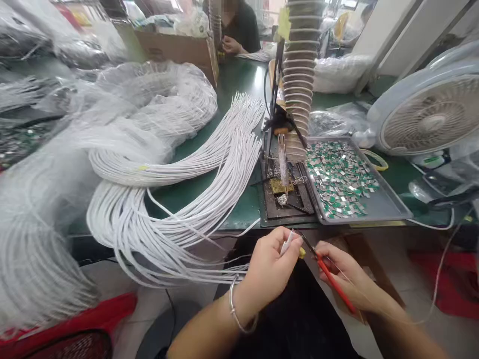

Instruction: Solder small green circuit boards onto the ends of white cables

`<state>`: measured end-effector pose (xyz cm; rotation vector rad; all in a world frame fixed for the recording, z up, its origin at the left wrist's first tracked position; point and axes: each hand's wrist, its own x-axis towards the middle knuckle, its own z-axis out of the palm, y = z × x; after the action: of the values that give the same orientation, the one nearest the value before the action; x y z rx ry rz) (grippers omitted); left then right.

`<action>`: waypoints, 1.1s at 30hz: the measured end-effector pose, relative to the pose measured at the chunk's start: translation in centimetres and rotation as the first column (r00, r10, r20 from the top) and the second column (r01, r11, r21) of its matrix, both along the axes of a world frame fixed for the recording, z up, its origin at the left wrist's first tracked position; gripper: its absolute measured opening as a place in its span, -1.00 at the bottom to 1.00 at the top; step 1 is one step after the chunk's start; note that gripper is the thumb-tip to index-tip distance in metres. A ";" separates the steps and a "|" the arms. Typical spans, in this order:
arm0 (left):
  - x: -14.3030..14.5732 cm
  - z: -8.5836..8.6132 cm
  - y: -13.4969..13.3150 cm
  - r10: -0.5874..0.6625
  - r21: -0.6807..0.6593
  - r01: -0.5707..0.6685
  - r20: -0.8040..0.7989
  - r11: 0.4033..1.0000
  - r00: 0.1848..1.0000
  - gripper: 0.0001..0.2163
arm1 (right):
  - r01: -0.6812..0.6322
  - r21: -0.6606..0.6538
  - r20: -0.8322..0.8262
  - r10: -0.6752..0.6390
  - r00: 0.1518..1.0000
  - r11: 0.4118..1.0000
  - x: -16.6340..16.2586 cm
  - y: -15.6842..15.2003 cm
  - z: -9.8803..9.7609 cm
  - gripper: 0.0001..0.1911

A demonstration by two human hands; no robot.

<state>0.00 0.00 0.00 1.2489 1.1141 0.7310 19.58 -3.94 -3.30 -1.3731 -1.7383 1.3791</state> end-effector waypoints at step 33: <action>0.0 -1.0 0.0 0.065 -0.035 -0.062 0.096 0.997 0.993 -0.83 | 0.286 0.549 0.139 -0.424 0.895 0.785 3.1 -0.7 1.1 -0.84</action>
<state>-0.02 0.03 -0.96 1.1434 1.0853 0.8104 22.65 -4.64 -2.17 -1.5015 -1.7119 0.4823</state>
